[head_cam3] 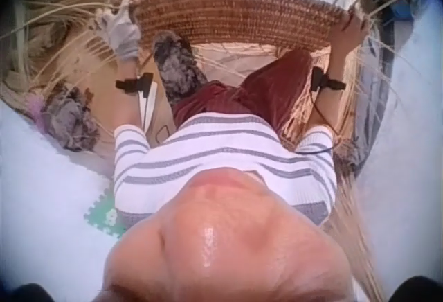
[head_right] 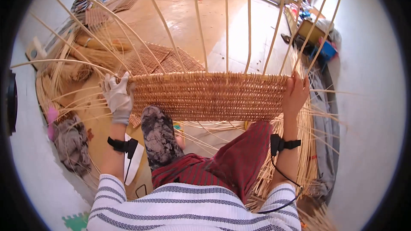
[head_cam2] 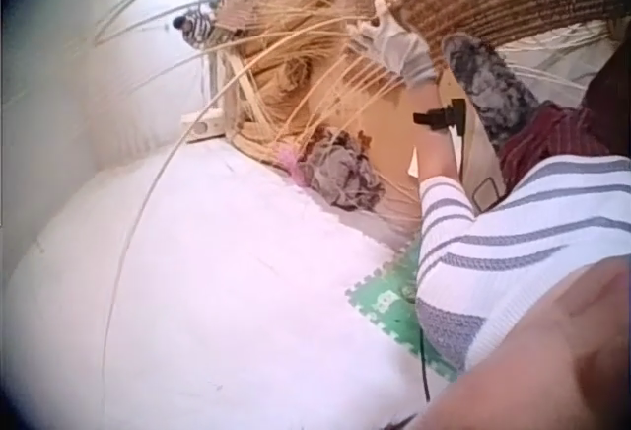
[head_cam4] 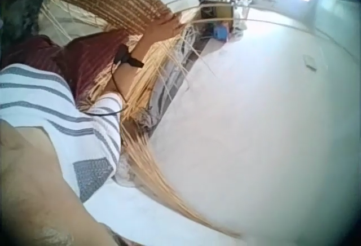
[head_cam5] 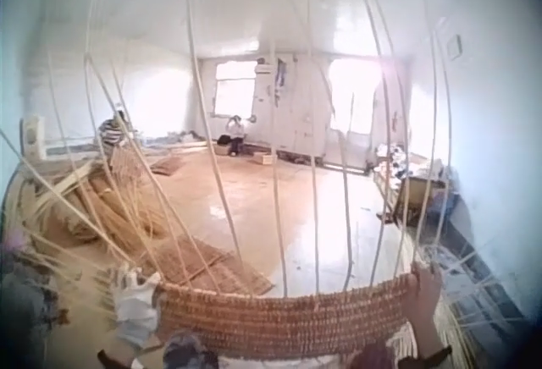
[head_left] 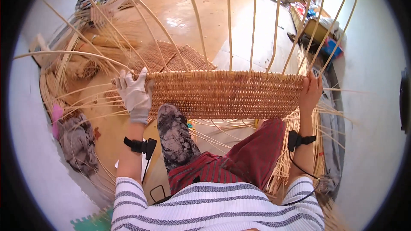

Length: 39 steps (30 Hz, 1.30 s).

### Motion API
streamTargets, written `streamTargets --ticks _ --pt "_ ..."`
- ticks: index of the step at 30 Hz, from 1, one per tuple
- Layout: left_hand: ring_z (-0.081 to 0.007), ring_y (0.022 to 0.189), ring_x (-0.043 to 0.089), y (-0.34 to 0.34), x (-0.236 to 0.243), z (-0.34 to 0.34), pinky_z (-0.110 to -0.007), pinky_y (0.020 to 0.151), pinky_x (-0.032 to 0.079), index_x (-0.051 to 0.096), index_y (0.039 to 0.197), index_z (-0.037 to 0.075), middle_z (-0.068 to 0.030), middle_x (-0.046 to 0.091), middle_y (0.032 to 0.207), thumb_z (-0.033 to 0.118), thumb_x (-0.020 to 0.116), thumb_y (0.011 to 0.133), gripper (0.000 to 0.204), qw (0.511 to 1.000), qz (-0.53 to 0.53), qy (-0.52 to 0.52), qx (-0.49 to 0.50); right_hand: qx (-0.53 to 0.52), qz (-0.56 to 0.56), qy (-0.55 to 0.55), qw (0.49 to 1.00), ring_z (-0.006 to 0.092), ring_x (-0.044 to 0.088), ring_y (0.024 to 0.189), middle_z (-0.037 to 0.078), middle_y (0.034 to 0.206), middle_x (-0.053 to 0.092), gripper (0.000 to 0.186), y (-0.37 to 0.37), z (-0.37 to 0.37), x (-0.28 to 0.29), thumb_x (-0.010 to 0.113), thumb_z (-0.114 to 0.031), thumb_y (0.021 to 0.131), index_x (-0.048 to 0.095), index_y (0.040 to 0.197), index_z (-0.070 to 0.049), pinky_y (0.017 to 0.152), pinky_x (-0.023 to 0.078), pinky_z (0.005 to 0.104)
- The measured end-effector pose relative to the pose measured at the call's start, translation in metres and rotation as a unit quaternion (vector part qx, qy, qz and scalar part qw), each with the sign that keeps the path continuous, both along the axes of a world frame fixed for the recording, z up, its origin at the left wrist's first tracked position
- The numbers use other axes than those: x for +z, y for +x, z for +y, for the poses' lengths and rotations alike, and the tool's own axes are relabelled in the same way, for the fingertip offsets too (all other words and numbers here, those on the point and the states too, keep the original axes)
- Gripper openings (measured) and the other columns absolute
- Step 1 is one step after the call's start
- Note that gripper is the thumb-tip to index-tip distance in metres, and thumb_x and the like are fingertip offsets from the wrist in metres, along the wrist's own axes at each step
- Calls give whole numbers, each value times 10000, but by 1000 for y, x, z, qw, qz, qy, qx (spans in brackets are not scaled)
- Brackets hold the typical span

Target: Weaving a large wicker structure or basket using long flexible wooden strips.

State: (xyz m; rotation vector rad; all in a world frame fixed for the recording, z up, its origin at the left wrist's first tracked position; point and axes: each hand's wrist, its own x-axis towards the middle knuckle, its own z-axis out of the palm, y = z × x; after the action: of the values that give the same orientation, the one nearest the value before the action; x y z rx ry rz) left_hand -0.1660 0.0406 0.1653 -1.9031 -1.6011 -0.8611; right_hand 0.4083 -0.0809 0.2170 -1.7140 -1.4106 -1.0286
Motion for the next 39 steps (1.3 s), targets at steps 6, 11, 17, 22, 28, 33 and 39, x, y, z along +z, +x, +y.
streamTargets --ticks 6,11,17,22,28,33,39 --pt "-465 1284 564 1 -9 19 -489 1124 467 739 1363 174 -268 571 1350 258 849 910 473 983 -141 -101 -63 158 126 55 978 327 623 1349 122 1450 680 378 -50 -65 85 616 -191 1105 637 1444 -26 1149 464 421" --pt "-457 1319 565 -11 -11 14 -478 1141 460 732 1375 184 -268 561 1387 283 840 927 472 987 -114 -110 -16 323 90 47 941 309 653 1273 174 1453 634 507 -106 -101 148 708 -167 1038 552 1488 7 1121 485 425" --pt "-422 1238 597 -10 12 12 -471 1095 480 731 1368 152 -245 592 1299 151 799 904 469 975 -129 -169 -55 298 59 -3 953 296 659 1225 161 1391 643 460 -107 -100 176 722 -160 1024 577 1430 2 1079 491 416" --pt "-410 1234 598 -7 4 -6 -458 1082 497 734 1356 173 -231 599 1306 115 787 892 471 987 -30 -152 35 298 52 -22 953 285 663 1185 151 1340 651 421 -99 -105 193 733 -154 1012 597 1381 -3 1043 496 408" --pt "-365 1179 619 -6 32 -15 -445 1032 525 741 1309 159 -189 617 1237 31 729 900 429 991 -50 -115 -52 278 83 -25 957 272 668 1137 139 1278 660 375 -73 -98 232 747 -147 998 622 1323 -8 1001 502 398" --pt "-372 1112 615 -32 56 -97 -443 993 525 750 1225 145 -185 603 1171 5 700 862 393 989 -60 -109 -80 247 152 1 957 261 672 1097 128 1227 668 336 -87 -182 248 759 -141 986 642 1274 -12 966 508 390" --pt "-380 1031 609 -73 12 -93 -440 946 524 760 1125 127 -181 586 1092 -26 665 815 358 992 -75 -69 -72 226 118 -45 966 247 678 1049 116 1166 677 290 -107 -200 225 772 -134 972 666 1215 -17 924 514 381"
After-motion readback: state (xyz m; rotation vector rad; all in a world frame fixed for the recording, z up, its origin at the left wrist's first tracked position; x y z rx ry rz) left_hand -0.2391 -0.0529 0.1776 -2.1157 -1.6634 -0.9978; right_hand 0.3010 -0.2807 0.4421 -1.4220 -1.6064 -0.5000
